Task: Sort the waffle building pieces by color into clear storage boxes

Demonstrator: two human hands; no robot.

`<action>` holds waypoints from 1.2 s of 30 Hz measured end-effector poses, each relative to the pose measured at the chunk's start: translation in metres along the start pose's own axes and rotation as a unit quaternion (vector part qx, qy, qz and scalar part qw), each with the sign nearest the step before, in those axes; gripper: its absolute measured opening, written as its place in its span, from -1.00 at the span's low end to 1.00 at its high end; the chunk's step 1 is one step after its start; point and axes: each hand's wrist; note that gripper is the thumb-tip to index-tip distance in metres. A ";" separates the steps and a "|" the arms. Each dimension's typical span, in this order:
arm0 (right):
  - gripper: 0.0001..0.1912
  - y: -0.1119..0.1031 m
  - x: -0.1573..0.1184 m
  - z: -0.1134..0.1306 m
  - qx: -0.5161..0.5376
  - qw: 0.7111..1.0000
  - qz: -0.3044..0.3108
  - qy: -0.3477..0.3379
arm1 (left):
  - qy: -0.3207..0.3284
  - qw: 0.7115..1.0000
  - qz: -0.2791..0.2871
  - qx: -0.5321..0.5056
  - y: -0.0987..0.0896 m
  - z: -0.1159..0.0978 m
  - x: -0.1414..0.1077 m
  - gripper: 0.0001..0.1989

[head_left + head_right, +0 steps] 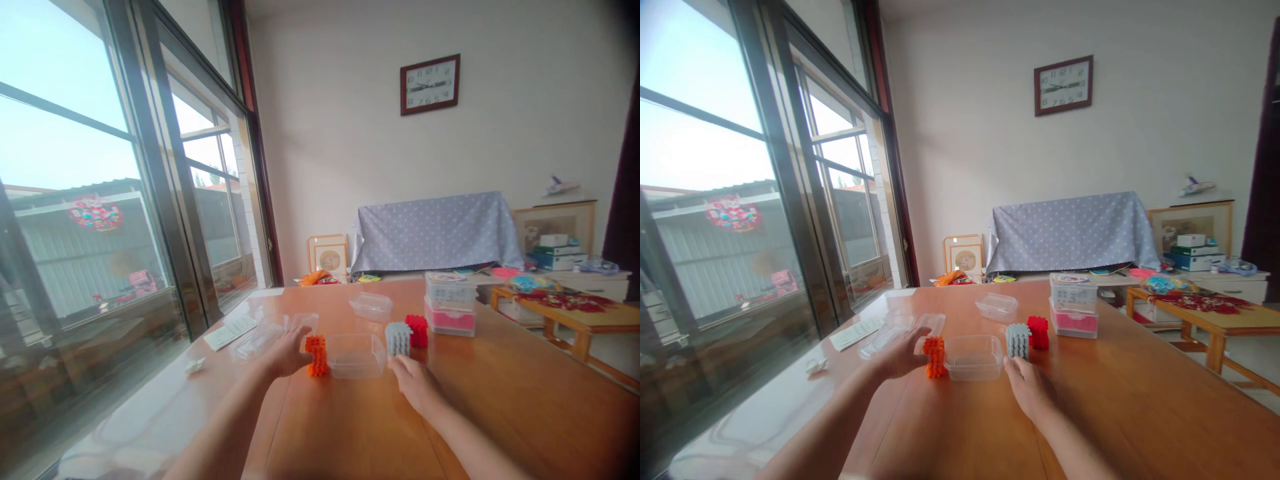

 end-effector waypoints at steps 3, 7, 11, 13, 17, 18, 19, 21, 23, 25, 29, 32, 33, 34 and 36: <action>-0.51 0.000 -0.001 -0.002 0.005 1.000 -0.002 0.002 | 0.005 1.000 0.016 0.021 -0.006 -0.003 0.002 -0.28; -0.51 -0.001 -0.004 0.000 0.016 1.000 -0.008 -0.005 | 0.016 0.999 0.030 0.041 -0.012 -0.007 0.007 -0.31; -0.48 -0.003 -0.008 0.004 0.030 0.999 -0.012 -0.014 | 0.026 0.998 0.037 0.045 -0.011 -0.008 0.015 -0.37; -0.47 -0.002 -0.008 0.003 0.033 0.999 -0.016 -0.017 | 0.029 0.998 0.037 0.041 -0.009 -0.008 0.018 -0.39; -0.47 0.001 -0.005 -0.003 0.036 0.999 -0.020 -0.022 | 0.036 0.999 0.022 0.027 -0.012 -0.008 0.018 -0.39; -0.47 0.001 -0.003 -0.005 0.036 0.999 -0.021 -0.022 | 0.037 0.999 0.015 0.025 -0.014 -0.009 0.017 -0.38; -0.47 0.002 -0.002 -0.007 0.036 0.999 -0.022 -0.023 | 0.038 0.999 0.007 0.024 -0.017 -0.010 0.017 -0.38; -0.48 0.005 0.000 -0.010 0.037 0.999 -0.025 -0.025 | 0.040 0.999 -0.009 0.026 -0.022 -0.014 0.017 -0.39; -0.48 0.007 0.000 -0.013 0.037 0.998 -0.030 -0.028 | 0.045 0.998 -0.021 0.030 -0.024 -0.023 0.020 -0.41; -0.48 0.009 0.001 -0.014 0.038 0.998 -0.035 -0.031 | 0.051 0.998 -0.023 0.033 -0.023 -0.037 0.024 -0.43; -0.51 0.011 0.001 -0.016 0.043 0.997 -0.043 -0.040 | 0.056 0.998 0.006 0.042 -0.005 -0.073 0.038 -0.39; -0.53 0.012 0.001 -0.015 0.044 0.997 -0.050 -0.047 | 0.055 0.996 0.048 0.050 0.019 -0.100 0.050 -0.40; -0.53 0.012 0.001 -0.014 0.043 0.996 -0.053 -0.049 | 0.053 0.995 0.064 0.051 0.027 -0.108 0.055 -0.38; -0.54 0.012 0.001 -0.014 0.043 0.996 -0.056 -0.051 | 0.051 0.994 0.080 0.052 0.036 -0.114 0.060 -0.36; -0.54 0.012 0.001 -0.013 0.044 0.996 -0.060 -0.054 | 0.039 0.992 0.110 0.056 0.051 -0.123 0.070 -0.30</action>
Point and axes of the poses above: each hand's wrist, its own x-axis towards the middle knuckle, its own y-axis out of the palm, z = x × y, and after that the axes turned 7 degrees about -y, right-handed
